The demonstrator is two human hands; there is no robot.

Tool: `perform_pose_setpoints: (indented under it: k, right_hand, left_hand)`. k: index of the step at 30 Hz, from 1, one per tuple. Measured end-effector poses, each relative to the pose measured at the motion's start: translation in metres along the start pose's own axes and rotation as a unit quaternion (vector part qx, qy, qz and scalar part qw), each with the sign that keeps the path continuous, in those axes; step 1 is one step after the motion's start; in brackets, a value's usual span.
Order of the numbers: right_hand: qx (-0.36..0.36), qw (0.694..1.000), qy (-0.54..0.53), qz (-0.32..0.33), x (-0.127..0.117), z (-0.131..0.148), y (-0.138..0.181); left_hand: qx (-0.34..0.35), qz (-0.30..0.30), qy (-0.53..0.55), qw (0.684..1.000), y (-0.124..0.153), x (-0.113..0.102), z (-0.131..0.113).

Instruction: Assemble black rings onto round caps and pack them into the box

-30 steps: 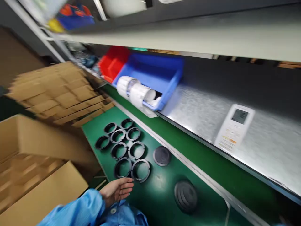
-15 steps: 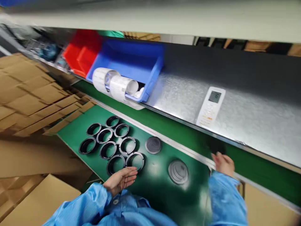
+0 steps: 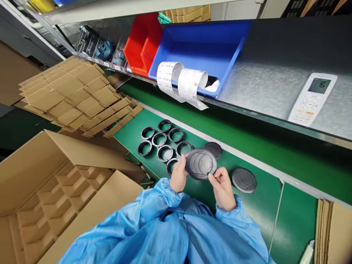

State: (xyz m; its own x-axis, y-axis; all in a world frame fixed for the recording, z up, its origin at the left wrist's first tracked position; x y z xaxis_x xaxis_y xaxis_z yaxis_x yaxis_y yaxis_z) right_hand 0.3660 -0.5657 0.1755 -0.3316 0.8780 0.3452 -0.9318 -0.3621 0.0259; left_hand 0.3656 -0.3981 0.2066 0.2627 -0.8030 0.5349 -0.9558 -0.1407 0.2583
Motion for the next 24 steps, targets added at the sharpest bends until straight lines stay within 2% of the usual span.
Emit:
perform_pose_setpoints:
  k: [2,4,6,8,10,12,14,16,19,24]
  right_hand:
    - [0.014,0.998,0.002,0.062,0.005,0.009,-0.003]
    - [0.043,0.988,0.005,0.149,0.009,0.016,-0.007]
    - [0.078,0.97,0.014,0.23,0.015,0.021,-0.012]
    - [0.104,0.959,0.032,0.262,0.023,0.022,-0.014]
    - [0.094,0.961,0.086,0.246,0.03,0.023,-0.014]
    - [0.029,0.956,0.194,0.219,0.039,0.023,-0.011]
    - [-0.054,0.924,0.325,0.193,0.048,0.023,-0.005]
    - [-0.104,0.885,0.419,0.175,0.056,0.021,0.0]
    - [-0.119,0.854,0.472,0.185,0.062,0.016,0.002]
    - [-0.123,0.839,0.484,0.217,0.066,0.021,-0.005]
  left_hand:
    - [-0.042,0.01,0.04,0.998,0.009,-0.016,-0.011]
    - [-0.129,0.057,0.115,0.983,0.02,-0.025,-0.018]
    - [-0.226,0.131,0.199,0.945,0.036,-0.029,-0.022]
    - [-0.278,0.195,0.249,0.907,0.052,-0.031,-0.024]
    - [-0.276,0.222,0.271,0.895,0.065,-0.035,-0.023]
    - [-0.243,0.214,0.282,0.903,0.073,-0.041,-0.02]
    - [-0.212,0.189,0.297,0.912,0.077,-0.046,-0.016]
    - [-0.189,0.162,0.314,0.916,0.079,-0.048,-0.014]
    - [-0.178,0.13,0.327,0.919,0.083,-0.046,-0.013]
    - [-0.192,0.129,0.334,0.914,0.089,-0.039,-0.014]
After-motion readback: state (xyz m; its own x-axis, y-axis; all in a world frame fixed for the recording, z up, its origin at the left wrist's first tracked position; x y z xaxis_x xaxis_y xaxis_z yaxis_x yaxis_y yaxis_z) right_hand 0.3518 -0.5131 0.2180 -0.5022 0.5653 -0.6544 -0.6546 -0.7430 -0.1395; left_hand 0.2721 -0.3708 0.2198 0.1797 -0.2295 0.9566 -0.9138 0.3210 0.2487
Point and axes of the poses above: each hand's wrist, its own y-axis away from the middle knuckle, its own x-axis out of the palm, z = x × y, the point moved 2 cm from there along -y, towards the middle knuckle, and after that the axes turned 12 degrees about z, right-handed, at the moved point
